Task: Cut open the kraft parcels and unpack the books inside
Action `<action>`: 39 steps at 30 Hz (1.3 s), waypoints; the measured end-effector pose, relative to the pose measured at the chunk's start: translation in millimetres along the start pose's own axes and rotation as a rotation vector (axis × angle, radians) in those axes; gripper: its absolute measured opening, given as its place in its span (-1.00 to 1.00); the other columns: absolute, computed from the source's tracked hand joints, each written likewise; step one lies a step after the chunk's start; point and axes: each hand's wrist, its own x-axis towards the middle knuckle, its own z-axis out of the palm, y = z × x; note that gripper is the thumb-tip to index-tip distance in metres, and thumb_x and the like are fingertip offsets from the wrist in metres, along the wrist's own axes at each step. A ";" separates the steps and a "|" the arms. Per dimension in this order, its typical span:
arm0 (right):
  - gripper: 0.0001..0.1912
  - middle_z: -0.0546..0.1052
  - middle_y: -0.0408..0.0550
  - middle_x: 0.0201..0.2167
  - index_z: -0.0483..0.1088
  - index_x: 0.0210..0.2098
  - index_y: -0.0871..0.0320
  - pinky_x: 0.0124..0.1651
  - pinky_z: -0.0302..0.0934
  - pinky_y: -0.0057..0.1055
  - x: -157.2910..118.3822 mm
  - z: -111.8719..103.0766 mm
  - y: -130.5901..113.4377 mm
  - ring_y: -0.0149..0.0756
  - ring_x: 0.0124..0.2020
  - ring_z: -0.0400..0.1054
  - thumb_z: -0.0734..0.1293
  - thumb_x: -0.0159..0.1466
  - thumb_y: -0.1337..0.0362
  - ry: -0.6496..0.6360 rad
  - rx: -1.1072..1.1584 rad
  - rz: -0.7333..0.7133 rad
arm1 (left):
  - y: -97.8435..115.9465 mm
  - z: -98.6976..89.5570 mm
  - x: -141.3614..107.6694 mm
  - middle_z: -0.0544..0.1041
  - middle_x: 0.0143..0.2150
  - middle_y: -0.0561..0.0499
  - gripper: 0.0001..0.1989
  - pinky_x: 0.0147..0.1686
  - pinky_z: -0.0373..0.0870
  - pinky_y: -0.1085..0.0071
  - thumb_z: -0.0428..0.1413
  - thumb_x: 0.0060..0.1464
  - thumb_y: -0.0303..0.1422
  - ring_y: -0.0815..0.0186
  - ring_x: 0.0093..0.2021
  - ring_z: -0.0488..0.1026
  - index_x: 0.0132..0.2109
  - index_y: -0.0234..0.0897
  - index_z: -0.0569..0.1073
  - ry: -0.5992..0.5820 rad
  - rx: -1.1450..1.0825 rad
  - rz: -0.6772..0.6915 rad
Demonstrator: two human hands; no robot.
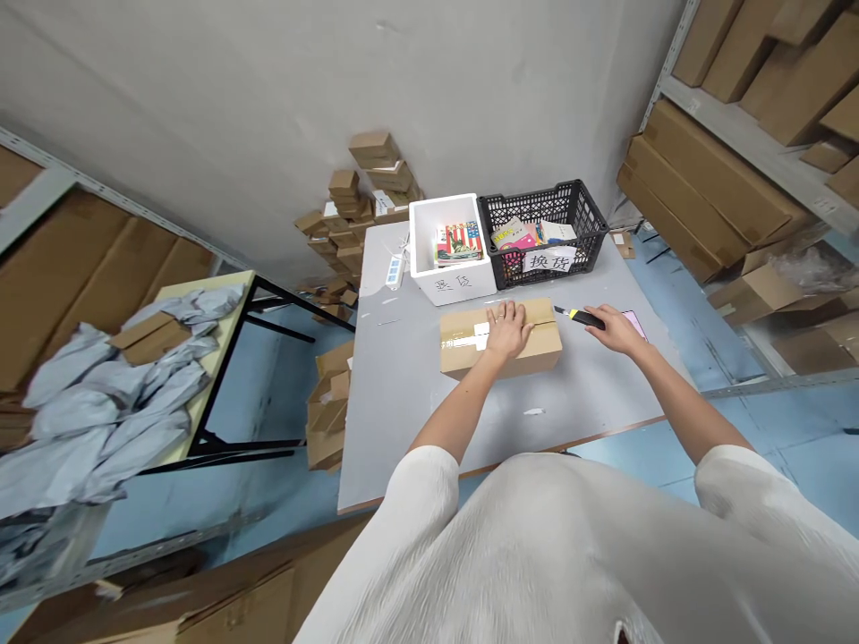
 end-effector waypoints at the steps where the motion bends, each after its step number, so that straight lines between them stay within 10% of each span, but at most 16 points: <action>1: -0.44 0.60 0.15 0.09 0.50 0.41 0.05 0.24 0.41 -0.05 2.5 3.2 -1.7 0.14 0.18 0.50 0.36 0.47 0.09 0.000 0.022 0.006 | -0.8 -1.5 -0.6 0.08 0.70 -0.29 -0.30 0.63 -0.20 -0.30 -0.20 0.55 -0.01 -0.15 0.71 -0.09 0.60 -0.28 0.21 0.000 -0.012 0.005; 18: -0.56 0.63 0.14 0.27 0.60 0.21 0.12 0.40 0.25 0.03 125.4 54.3 -114.9 0.20 0.32 0.45 0.39 0.42 0.11 -0.198 0.056 -0.160 | -68.3 -1.5 -98.6 0.34 0.58 -0.21 -0.42 0.56 0.11 -0.06 0.17 0.43 -0.04 -0.11 0.56 0.24 0.46 -0.10 0.43 0.107 -0.060 -0.002; 24: -0.54 0.63 0.14 0.27 0.58 0.23 0.11 0.37 0.24 0.02 125.3 52.2 -123.8 0.18 0.31 0.44 0.37 0.43 0.07 -0.235 -0.009 -0.085 | -74.9 -4.1 -101.3 0.40 0.51 -0.20 -0.49 0.49 0.15 -0.08 0.20 0.41 -0.09 -0.13 0.49 0.28 0.41 -0.03 0.49 0.137 -0.085 0.028; 33: -0.56 0.69 0.10 0.17 0.59 0.21 0.12 0.16 0.34 -0.24 97.4 38.2 -136.0 0.03 0.14 0.55 0.37 0.44 0.08 -0.290 -0.014 0.040 | -107.4 -10.7 -110.7 0.49 0.22 -0.26 -0.52 0.25 0.35 0.03 0.21 0.41 -0.04 -0.13 0.24 0.43 0.34 -0.09 0.50 0.188 -0.162 -0.271; 39: -0.59 0.71 0.10 0.11 0.59 0.18 0.13 0.04 0.36 -0.29 72.7 34.2 -159.2 0.03 0.08 0.57 0.38 0.44 0.08 -0.323 -0.021 0.080 | -130.0 -7.6 -110.5 0.64 0.12 -0.17 -0.64 0.12 0.49 0.19 0.08 0.45 -0.37 0.04 0.13 0.59 0.31 -0.17 0.48 0.156 -0.394 -0.198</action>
